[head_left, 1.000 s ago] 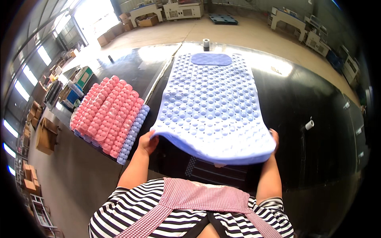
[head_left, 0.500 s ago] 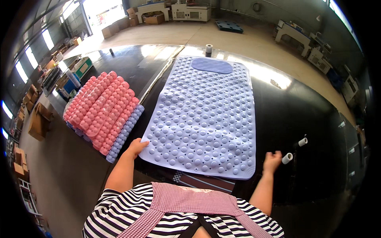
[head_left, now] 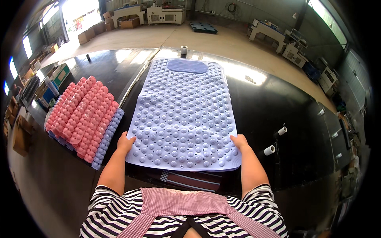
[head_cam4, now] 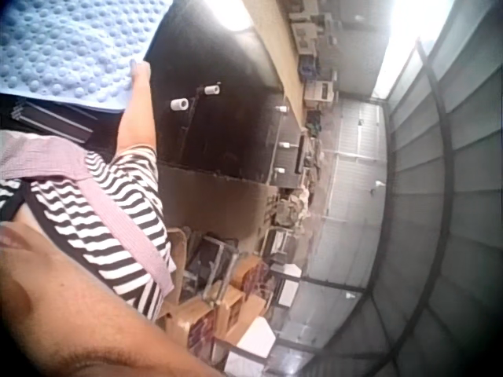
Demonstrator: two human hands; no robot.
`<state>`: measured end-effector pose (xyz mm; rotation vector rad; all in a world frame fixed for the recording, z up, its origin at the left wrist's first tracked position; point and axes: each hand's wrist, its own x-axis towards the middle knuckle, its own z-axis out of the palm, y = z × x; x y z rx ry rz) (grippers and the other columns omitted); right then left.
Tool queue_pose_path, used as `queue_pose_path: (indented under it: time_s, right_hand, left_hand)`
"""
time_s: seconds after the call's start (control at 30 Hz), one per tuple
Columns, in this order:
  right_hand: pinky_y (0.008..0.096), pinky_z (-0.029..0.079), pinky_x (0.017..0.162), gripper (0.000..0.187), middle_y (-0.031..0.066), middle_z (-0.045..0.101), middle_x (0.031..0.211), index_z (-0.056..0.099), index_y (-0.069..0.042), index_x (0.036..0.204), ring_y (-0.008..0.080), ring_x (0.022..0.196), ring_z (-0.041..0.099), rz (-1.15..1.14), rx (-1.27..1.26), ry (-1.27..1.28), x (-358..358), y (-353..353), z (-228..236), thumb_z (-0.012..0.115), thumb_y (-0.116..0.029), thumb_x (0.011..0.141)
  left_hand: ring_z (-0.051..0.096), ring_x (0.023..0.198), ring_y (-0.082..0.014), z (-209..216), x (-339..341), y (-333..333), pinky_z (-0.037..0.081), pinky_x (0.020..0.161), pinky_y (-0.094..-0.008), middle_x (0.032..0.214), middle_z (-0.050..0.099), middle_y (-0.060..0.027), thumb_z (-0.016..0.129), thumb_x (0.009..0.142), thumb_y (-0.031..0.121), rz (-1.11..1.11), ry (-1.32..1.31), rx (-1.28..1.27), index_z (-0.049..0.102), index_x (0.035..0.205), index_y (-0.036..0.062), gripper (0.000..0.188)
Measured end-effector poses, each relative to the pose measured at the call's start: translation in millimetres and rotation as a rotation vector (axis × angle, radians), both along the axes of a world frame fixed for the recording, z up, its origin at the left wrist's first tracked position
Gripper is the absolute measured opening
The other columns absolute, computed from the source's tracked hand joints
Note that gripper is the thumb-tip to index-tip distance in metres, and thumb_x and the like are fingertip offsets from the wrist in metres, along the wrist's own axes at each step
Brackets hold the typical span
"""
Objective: The person picks up blue textured mats one at a time from a large bin, lays them out on a table, rolls each mat tightly, and then wraps a piece of white tape around the rolled mat.
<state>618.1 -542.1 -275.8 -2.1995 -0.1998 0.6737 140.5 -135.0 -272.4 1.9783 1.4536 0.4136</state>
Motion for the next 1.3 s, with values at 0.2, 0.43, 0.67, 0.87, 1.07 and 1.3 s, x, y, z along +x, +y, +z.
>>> queue_pose_path:
  time_s: [0.2, 0.43, 0.67, 0.87, 1.07, 1.3]
  right_hand:
    - [0.0388, 0.053, 0.078, 0.032, 0.0220, 0.073, 0.090, 0.072, 0.004, 0.102, 0.0238, 0.079, 0.070, 0.348, 0.114, -0.449, -28, 18, 138, 0.066, -0.026, 0.094]
    - [0.0367, 0.054, 0.077, 0.027, 0.0127, 0.073, 0.093, 0.070, 0.004, 0.108, 0.0187, 0.085, 0.069, 0.039, 0.020, -0.467, -103, -155, 10, 0.071, -0.018, 0.092]
    - [0.0386, 0.053, 0.079, 0.034, 0.0156, 0.073, 0.094, 0.065, 0.001, 0.115, 0.0245, 0.089, 0.070, -0.154, -0.032, -0.494, -159, -151, -15, 0.075, -0.019, 0.089]
    - [0.0435, 0.049, 0.100, 0.063, 0.0243, 0.065, 0.129, 0.052, -0.009, 0.144, 0.0379, 0.118, 0.063, -0.188, -0.269, -0.443, -214, -155, -1, 0.075, -0.026, 0.087]
    - [0.0365, 0.054, 0.088, 0.066, 0.0158, 0.064, 0.111, 0.052, -0.006, 0.144, 0.0233, 0.095, 0.065, -0.485, -0.067, -0.577, -266, -189, -29, 0.077, -0.010, 0.084]
    - [0.0382, 0.056, 0.083, 0.034, 0.0151, 0.067, 0.104, 0.067, -0.005, 0.118, 0.0243, 0.088, 0.068, -0.722, -0.056, -0.325, -553, -234, -111, 0.075, -0.013, 0.085]
  left_hand:
    - [0.067, 0.112, -0.0362, 11, -9, -2, 0.051, 0.096, -0.0409, 0.121, 0.069, -0.0237, 0.080, 0.082, 0.026, -0.132, -0.111, 0.164, 0.058, 0.134, -0.0006, 0.062]
    - [0.066, 0.113, -0.0383, 14, -16, -62, 0.051, 0.098, -0.0433, 0.122, 0.068, -0.0251, 0.075, 0.086, 0.026, -0.233, -0.100, 0.127, 0.057, 0.137, -0.0014, 0.061]
    - [0.068, 0.109, -0.0375, 37, -30, -60, 0.052, 0.094, -0.0429, 0.118, 0.070, -0.0248, 0.073, 0.088, 0.022, -0.261, -0.194, 0.139, 0.055, 0.137, -0.0014, 0.057]
    - [0.067, 0.111, -0.0390, -6, -65, -71, 0.052, 0.096, -0.0437, 0.121, 0.068, -0.0255, 0.069, 0.091, 0.023, -0.283, -0.201, 0.125, 0.054, 0.137, -0.0025, 0.054]
    - [0.064, 0.114, -0.0459, -10, -55, -55, 0.049, 0.098, -0.0498, 0.125, 0.064, -0.0306, 0.069, 0.092, 0.029, -0.489, 0.005, 0.082, 0.029, 0.153, -0.0011, 0.078]
    - [0.070, 0.100, -0.0436, 43, -50, -54, 0.054, 0.087, -0.0488, 0.111, 0.070, -0.0299, 0.062, 0.089, 0.062, -0.757, 0.705, 0.281, 0.006, 0.160, 0.0015, 0.109]
